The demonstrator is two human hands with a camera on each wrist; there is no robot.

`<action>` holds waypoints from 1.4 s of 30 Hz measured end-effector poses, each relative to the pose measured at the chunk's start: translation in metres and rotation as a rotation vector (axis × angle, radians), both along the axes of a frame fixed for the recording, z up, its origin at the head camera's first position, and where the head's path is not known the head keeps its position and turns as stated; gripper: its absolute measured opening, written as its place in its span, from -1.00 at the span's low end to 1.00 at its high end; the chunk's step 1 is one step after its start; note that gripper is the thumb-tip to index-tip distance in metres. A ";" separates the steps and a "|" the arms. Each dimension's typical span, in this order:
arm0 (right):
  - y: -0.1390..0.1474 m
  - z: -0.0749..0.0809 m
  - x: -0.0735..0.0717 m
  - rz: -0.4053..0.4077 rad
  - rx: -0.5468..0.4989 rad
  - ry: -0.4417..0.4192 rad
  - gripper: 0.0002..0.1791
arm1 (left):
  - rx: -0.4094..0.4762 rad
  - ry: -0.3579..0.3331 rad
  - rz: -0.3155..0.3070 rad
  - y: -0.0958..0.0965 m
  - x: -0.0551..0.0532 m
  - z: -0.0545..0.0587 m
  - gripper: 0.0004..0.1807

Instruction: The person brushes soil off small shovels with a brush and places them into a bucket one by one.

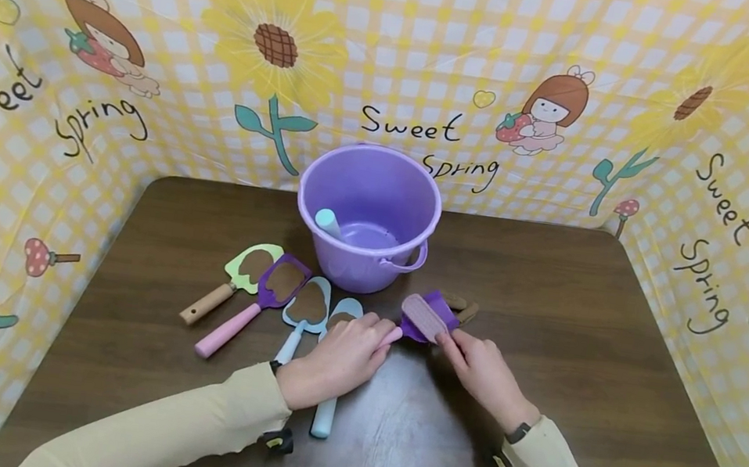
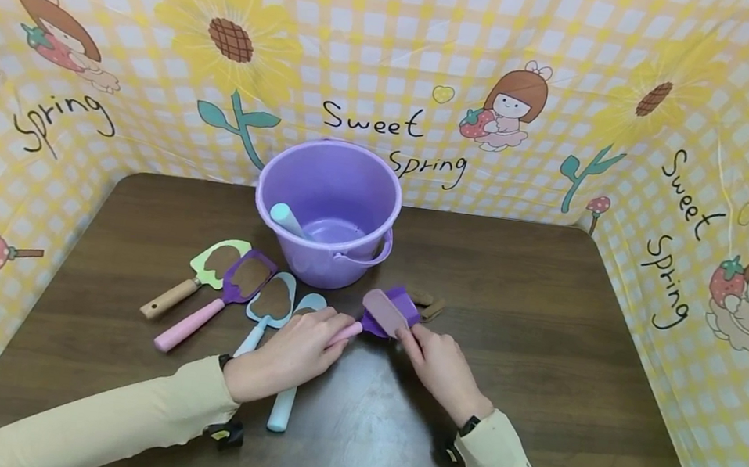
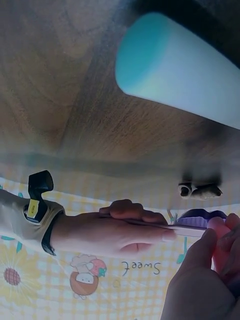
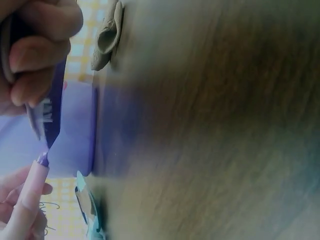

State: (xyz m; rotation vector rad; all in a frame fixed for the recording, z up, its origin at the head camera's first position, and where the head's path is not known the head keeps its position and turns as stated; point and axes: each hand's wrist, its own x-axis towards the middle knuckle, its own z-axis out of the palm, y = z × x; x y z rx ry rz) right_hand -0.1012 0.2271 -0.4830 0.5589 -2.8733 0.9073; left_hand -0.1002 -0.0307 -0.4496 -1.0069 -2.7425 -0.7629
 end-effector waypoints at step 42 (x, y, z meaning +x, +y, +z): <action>0.003 0.000 -0.001 -0.075 0.012 -0.076 -0.60 | -0.016 -0.047 0.028 -0.001 -0.003 -0.003 -0.85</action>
